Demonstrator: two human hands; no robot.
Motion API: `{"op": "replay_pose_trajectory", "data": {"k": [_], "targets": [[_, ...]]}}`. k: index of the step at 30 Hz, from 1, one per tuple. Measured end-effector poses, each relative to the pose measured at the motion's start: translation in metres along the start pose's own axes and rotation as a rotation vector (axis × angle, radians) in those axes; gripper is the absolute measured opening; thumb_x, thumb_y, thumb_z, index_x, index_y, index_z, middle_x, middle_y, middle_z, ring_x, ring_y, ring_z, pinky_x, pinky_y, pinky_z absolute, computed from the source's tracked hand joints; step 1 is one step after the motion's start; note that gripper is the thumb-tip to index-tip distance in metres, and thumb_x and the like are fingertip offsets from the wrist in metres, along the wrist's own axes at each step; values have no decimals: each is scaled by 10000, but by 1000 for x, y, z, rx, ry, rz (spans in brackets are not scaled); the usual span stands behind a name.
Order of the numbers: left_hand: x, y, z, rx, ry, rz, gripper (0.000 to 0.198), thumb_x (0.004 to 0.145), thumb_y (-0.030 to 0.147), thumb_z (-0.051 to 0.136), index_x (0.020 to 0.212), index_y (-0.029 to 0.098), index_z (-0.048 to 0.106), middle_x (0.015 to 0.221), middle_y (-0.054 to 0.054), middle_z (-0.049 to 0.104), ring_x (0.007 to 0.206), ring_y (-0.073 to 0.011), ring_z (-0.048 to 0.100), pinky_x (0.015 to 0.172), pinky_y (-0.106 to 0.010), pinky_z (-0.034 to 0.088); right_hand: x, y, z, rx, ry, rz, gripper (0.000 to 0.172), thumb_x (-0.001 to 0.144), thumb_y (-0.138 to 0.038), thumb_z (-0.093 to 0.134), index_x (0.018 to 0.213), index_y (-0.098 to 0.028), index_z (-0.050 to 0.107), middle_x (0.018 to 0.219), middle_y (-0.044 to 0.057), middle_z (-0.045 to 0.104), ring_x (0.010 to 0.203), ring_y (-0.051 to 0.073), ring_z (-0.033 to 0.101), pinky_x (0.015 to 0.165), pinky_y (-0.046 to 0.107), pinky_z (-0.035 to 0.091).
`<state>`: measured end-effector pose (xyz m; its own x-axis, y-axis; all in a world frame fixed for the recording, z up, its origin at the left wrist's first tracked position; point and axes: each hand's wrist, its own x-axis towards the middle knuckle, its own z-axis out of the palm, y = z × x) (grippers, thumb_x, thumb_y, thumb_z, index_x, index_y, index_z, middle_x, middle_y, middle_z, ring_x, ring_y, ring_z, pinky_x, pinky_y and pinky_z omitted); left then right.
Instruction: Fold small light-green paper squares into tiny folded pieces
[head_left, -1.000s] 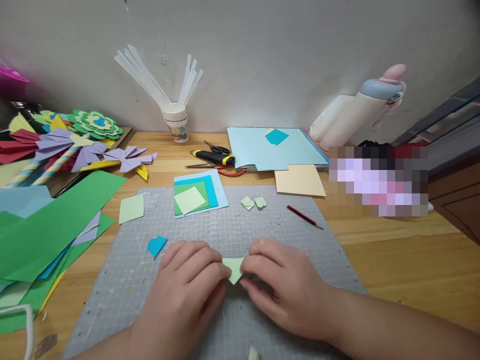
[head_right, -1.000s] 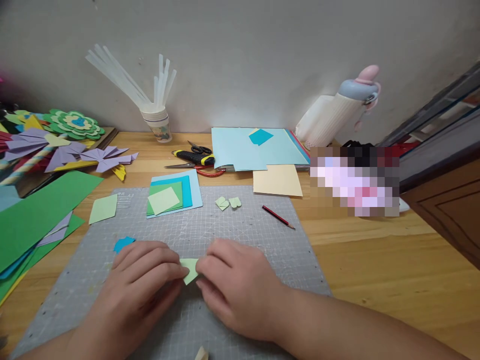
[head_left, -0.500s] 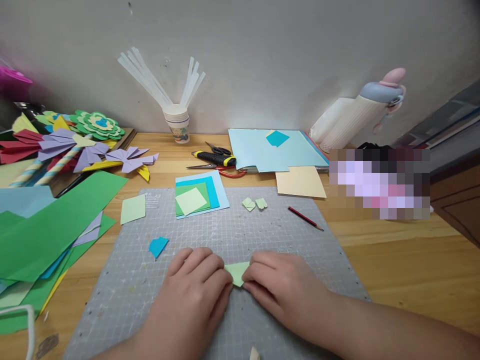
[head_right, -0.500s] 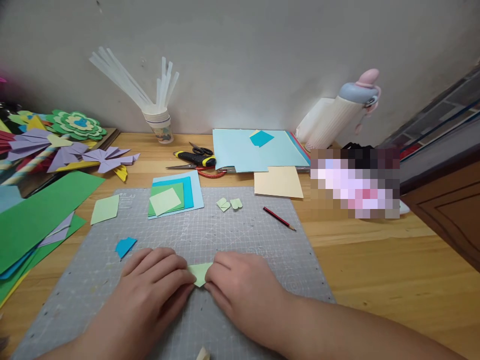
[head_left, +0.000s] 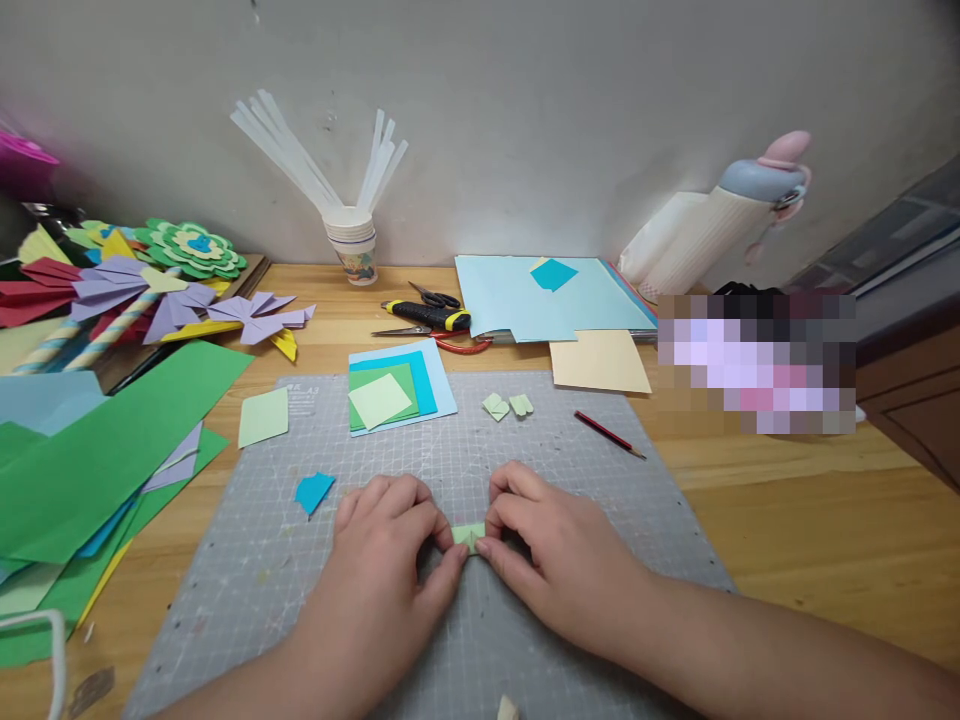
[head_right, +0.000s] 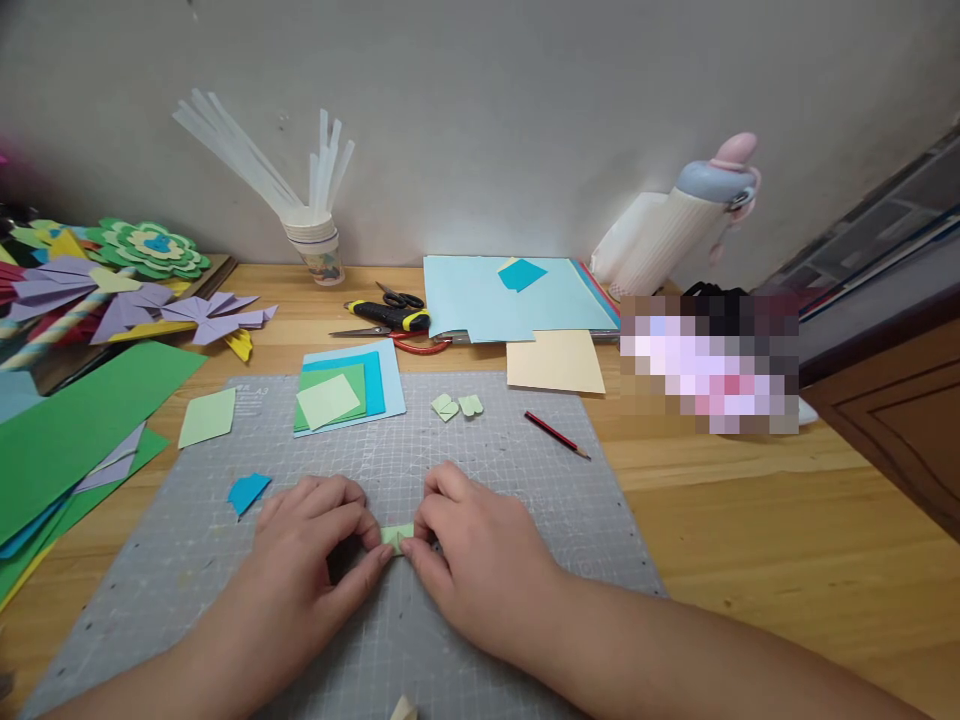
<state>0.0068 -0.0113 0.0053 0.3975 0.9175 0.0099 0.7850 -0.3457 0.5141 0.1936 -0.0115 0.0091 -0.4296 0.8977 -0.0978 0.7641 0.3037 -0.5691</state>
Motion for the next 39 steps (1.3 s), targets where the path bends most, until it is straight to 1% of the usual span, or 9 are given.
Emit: {"op": "replay_pose_trajectory", "data": {"k": [15,20,26,29,31,33,36,37,39], "targets": [[0,0,1,13,8,33,101,807,207,536,706,203,532,787,-9,550,801,-213,479,712,-386,355,3,0,4,-32,21,26,57,829,-224,528,779,-195,533,940,-2,523,747,141,547,623,283,350],[1,-1,1,-23,-29,28,32,807,195,543,799,220,561,834,0,572,843,-213,488,745,-389,342,4,-1,4,-42,24,24,54,829,-226,525,783,-198,533,935,-2,523,734,138,542,607,278,332],[3,2,-3,-18,-55,77,151,834,193,516,847,281,638,855,8,597,850,-199,497,732,-366,317,5,0,5,-41,25,34,51,818,-219,527,771,-202,532,912,-11,525,710,131,530,597,269,325],[1,3,-8,27,-63,115,274,814,116,481,894,307,660,856,6,588,860,-197,491,751,-375,309,4,1,4,-26,35,21,34,813,-209,528,781,-202,536,917,-8,530,705,128,527,595,265,325],[0,2,-10,50,-70,124,359,784,61,450,921,314,666,863,0,578,866,-199,483,761,-383,308,1,1,2,-1,44,-22,45,829,-200,504,806,-199,543,909,-2,533,674,115,514,587,261,327],[0,1,-11,55,-74,120,400,774,42,429,930,319,671,865,-6,566,862,-200,476,756,-384,312,-2,1,0,6,49,-121,107,861,-199,460,817,-191,557,852,4,535,642,111,493,582,260,329],[1,-1,-10,46,-79,103,405,783,40,412,915,318,675,856,-7,547,859,-199,471,751,-385,314,-7,2,-1,-99,32,-333,208,896,-230,415,789,-185,588,706,5,527,624,135,475,579,280,317],[2,-2,-9,42,-78,99,401,785,39,408,906,313,676,853,-6,543,857,-198,469,754,-386,314,-8,2,-1,-144,19,-371,219,903,-242,409,816,-188,602,687,4,533,610,140,472,571,288,309],[2,-2,-8,39,-74,101,391,785,39,406,885,303,677,848,-8,539,854,-197,466,759,-390,313,-10,1,-1,-217,-5,-394,226,913,-257,401,916,-196,619,691,4,565,589,148,479,560,301,299]]}}
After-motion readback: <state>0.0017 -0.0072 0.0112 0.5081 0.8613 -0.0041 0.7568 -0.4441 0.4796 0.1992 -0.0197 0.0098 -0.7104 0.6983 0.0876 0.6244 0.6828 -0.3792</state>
